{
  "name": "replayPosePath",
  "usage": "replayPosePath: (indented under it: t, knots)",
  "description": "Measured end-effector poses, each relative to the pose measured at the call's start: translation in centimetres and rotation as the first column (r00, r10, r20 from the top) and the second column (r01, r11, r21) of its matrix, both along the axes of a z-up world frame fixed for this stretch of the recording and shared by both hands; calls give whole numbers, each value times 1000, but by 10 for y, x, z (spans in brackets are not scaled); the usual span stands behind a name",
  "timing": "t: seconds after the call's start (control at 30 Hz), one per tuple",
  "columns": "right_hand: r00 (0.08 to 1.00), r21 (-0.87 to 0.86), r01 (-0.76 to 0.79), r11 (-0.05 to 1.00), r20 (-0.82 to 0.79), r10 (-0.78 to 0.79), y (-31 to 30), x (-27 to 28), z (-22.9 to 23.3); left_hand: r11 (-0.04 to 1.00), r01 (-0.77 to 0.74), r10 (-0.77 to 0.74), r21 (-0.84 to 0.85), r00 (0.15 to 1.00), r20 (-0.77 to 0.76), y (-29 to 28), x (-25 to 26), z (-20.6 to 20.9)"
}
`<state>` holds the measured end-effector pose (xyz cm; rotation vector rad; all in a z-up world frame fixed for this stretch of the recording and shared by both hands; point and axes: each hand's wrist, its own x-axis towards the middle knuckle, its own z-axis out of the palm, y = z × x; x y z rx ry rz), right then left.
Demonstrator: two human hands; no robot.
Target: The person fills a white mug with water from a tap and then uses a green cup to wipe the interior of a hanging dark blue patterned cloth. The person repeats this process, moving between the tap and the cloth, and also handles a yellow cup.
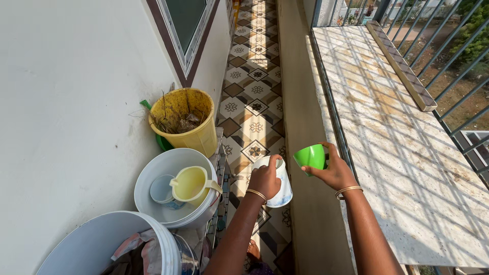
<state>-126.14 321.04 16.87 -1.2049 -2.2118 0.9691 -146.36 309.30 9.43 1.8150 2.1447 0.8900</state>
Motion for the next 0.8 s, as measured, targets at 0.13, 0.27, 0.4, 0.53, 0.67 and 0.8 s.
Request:
replayPosePath:
  t: [0.13,0.27,0.4,0.53,0.67,0.8]
  knots:
    - [983,-228,-74,971,-179,33,57,-38,25,991,-48,26,124,985,168,74,-42,5]
    - [953,-185,-140,973,-292,81,113,-81,64,978,-4,-95,209,883,459,140,-97,20]
    - [807,-299,-286,910,-587,60,175,-121,67,913,45,-295,405,760,579,207,-154,22]
    - [892,-298,-200,933,-449,47,228,-173,50,972,-97,-95,213,668,738,247,-201,17]
    - [988,78,55,995,140,-65,276,-230,33,956,-184,-22,227,730,683,262,-242,30]
    - [989,306,-88,948,139,47,335,-280,3,963,-249,136,101,777,614,270,-265,40]
